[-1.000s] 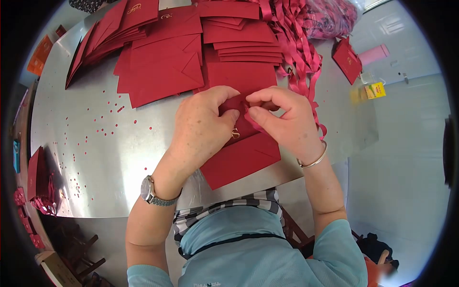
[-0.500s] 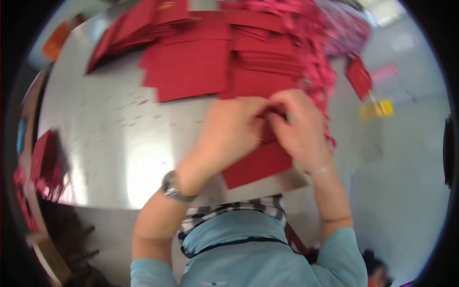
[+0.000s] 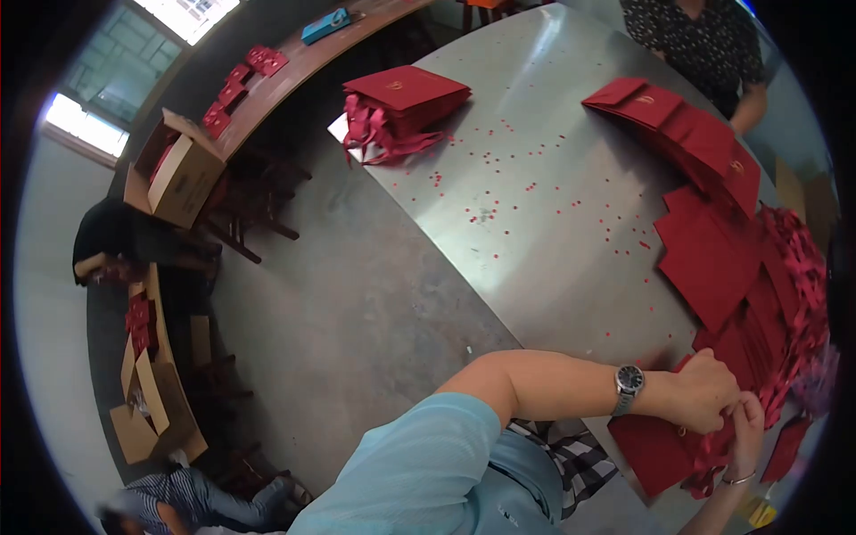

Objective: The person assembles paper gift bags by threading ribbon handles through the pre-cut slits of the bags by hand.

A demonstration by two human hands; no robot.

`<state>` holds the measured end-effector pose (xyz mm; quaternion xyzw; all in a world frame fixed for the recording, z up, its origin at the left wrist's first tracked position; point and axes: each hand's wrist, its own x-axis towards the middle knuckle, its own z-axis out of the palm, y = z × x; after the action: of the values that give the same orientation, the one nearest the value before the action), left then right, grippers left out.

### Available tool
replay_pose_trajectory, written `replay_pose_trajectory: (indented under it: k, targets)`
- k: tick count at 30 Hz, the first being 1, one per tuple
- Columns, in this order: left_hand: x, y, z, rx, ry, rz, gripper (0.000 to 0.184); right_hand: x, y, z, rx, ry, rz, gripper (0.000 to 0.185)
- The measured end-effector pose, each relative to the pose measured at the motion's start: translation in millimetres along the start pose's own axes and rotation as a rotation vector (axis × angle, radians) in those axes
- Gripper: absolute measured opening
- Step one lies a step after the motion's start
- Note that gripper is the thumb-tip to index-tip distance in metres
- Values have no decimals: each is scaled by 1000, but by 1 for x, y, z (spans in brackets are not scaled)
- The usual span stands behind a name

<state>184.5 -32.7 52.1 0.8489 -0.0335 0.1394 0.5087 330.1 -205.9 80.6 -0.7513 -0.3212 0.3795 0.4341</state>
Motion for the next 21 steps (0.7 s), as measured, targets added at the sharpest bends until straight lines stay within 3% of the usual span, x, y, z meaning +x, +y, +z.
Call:
replay_pose_trajectory:
  k: [7,11,13,16,21]
  targets:
    - [3,-1,0,-141,-23,105,17,-4,16,-21,47,-138,51,23]
    - [5,-4,1,-241,-21,126,20,-12,11,-25,109,-177,-45,21]
    - [3,-5,-2,-240,-51,170,21,-13,4,-21,88,-229,52,20]
    - [-1,0,-3,-220,-81,195,21,-12,-5,-4,191,-336,-15,18]
    - [-3,-1,-3,-292,-164,228,21,-23,-8,6,130,-290,62,18]
